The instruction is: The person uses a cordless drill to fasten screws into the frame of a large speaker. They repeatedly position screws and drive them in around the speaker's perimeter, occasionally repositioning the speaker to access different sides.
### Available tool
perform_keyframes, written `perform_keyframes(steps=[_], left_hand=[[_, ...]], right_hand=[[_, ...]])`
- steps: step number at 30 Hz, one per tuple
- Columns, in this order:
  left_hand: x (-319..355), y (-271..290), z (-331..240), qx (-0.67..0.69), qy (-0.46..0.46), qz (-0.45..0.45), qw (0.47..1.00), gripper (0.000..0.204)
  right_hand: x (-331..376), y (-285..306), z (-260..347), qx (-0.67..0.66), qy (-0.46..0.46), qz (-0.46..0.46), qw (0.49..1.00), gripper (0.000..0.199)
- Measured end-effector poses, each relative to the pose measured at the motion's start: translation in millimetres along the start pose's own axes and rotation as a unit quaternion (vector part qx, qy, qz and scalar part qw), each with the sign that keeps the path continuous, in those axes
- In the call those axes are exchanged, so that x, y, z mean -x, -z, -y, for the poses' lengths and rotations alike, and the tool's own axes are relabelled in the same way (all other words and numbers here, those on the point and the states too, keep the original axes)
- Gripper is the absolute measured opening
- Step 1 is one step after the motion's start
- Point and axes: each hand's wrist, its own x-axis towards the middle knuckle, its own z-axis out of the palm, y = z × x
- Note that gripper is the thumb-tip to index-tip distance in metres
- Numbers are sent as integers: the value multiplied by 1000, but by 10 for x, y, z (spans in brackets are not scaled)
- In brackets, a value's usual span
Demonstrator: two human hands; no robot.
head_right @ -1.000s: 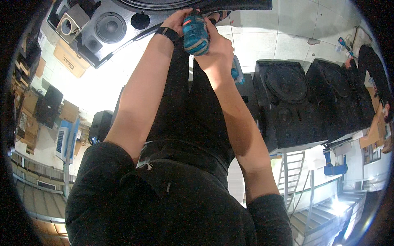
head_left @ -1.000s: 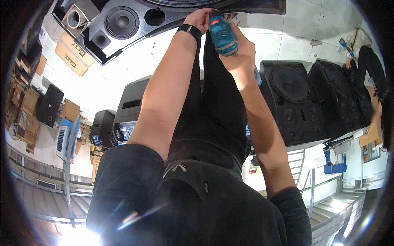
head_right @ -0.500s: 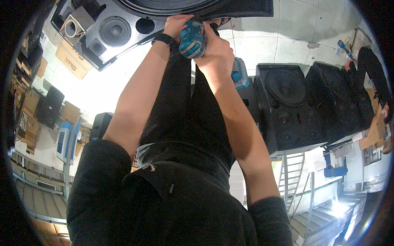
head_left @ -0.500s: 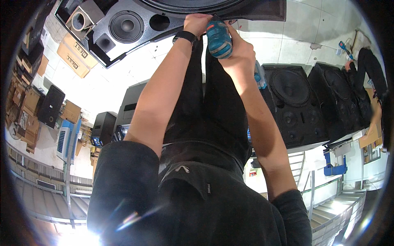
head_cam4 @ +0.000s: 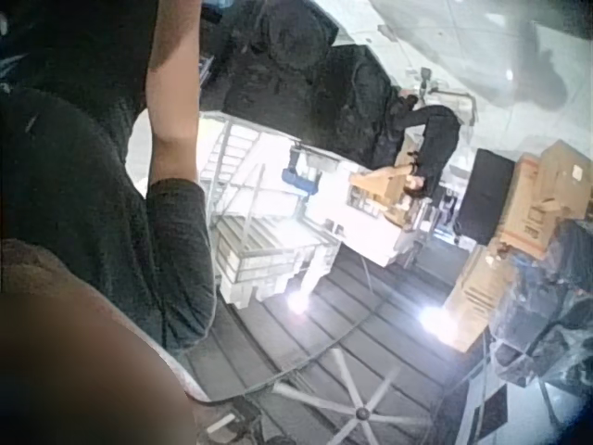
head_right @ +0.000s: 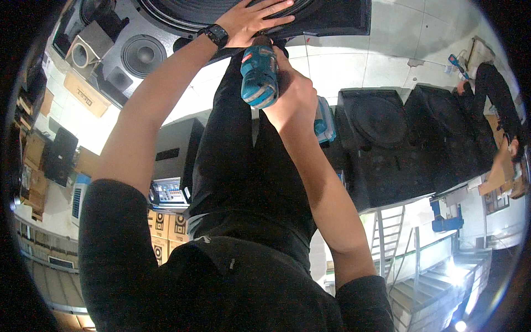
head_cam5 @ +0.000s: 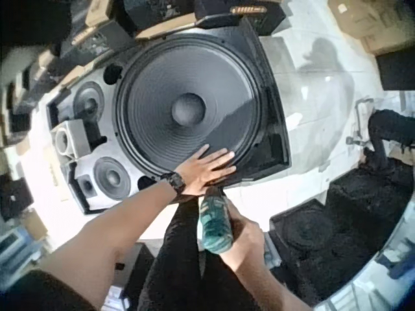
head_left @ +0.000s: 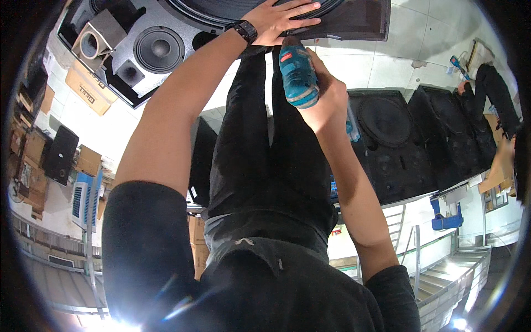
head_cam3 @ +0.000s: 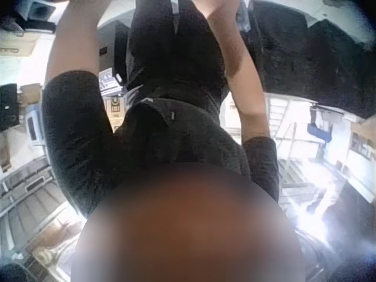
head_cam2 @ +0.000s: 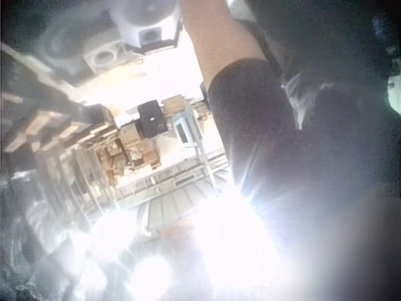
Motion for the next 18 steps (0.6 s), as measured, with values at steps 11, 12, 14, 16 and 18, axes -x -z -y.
perform_keyframes(steps=[11, 12, 14, 16, 18], left_hand=[[32, -114, 29, 16, -7, -38, 999, 81], [34, -118, 31, 20, -9, -45, 999, 81], [34, -124, 32, 28, -12, -57, 998, 80], [31, -128, 31, 17, -8, -44, 999, 79], [25, -134, 24, 14, -5, -44, 999, 78]], right_hand=[[-15, 18, 65, 65, 58, -4, 996, 65], [-21, 19, 75, 60, 64, -2, 996, 65], [-31, 28, 87, 58, 59, 7, 997, 64], [-29, 51, 82, 58, 72, 10, 996, 65], [-28, 64, 63, 71, 79, 11, 994, 66]])
